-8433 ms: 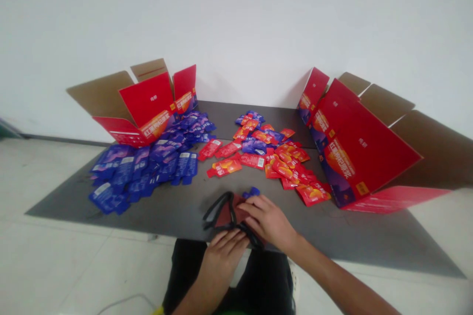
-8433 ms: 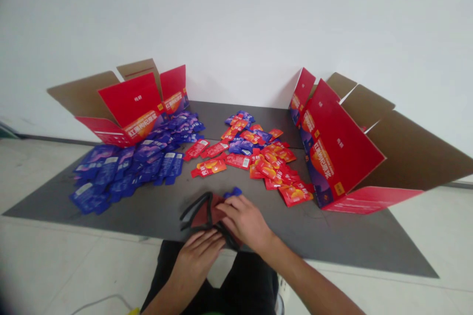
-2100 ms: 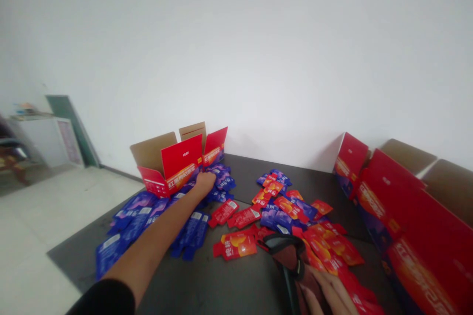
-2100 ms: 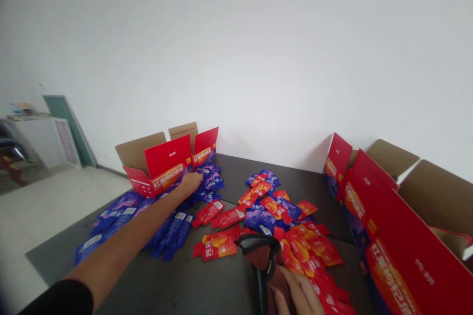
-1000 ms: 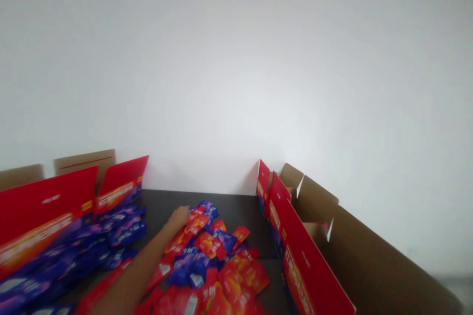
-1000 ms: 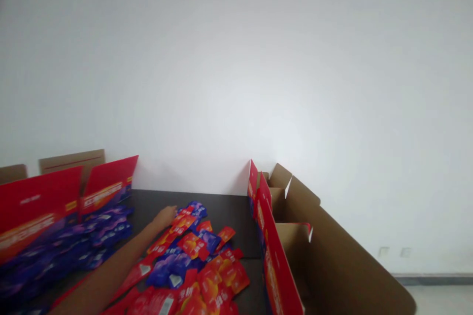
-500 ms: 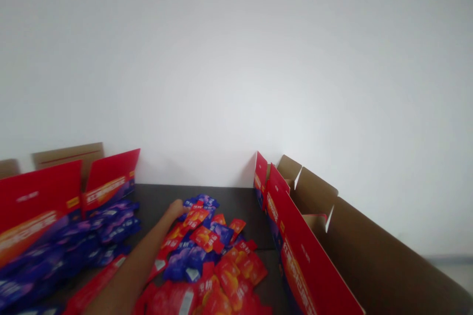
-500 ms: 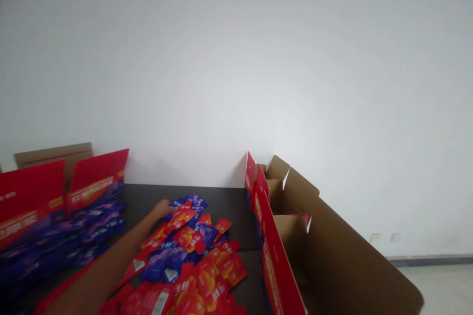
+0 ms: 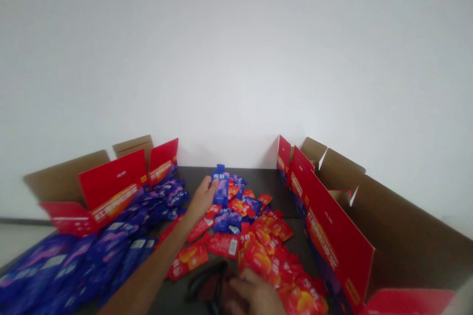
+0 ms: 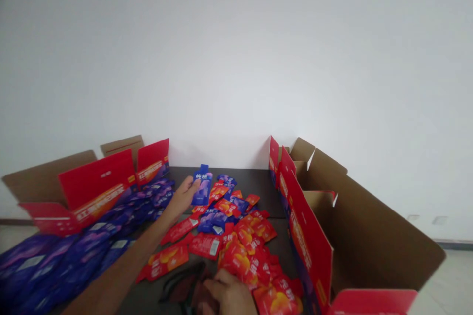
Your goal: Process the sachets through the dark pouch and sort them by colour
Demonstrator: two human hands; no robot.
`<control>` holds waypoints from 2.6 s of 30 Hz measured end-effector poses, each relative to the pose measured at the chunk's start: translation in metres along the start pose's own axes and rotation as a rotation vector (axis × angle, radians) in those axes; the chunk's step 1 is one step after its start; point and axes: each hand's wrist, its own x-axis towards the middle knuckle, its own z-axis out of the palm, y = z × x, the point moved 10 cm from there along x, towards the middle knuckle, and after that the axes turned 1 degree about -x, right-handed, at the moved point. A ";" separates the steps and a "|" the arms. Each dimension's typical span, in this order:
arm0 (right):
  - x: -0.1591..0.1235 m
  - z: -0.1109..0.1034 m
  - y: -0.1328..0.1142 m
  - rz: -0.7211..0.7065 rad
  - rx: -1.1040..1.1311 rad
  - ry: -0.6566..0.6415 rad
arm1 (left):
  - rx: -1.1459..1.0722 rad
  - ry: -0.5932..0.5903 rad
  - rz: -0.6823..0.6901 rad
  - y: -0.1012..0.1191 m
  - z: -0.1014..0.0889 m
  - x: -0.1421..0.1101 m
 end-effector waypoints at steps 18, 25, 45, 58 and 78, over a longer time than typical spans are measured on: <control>-0.072 -0.072 0.008 0.105 -0.023 0.534 | -0.017 -0.449 -0.121 -0.023 0.021 -0.300; -0.103 -0.067 -0.007 0.115 -0.057 0.510 | 0.094 -0.265 0.010 -0.011 0.006 -0.307; -0.026 -0.007 -0.056 0.010 -0.350 0.090 | 0.221 -0.081 0.683 0.010 0.003 -0.387; -0.024 -0.011 -0.056 -0.039 -0.296 0.154 | 0.157 -0.016 0.624 0.011 0.000 -0.391; -0.043 0.022 -0.084 -0.217 -0.163 0.024 | 0.125 -0.064 0.514 0.006 0.005 -0.387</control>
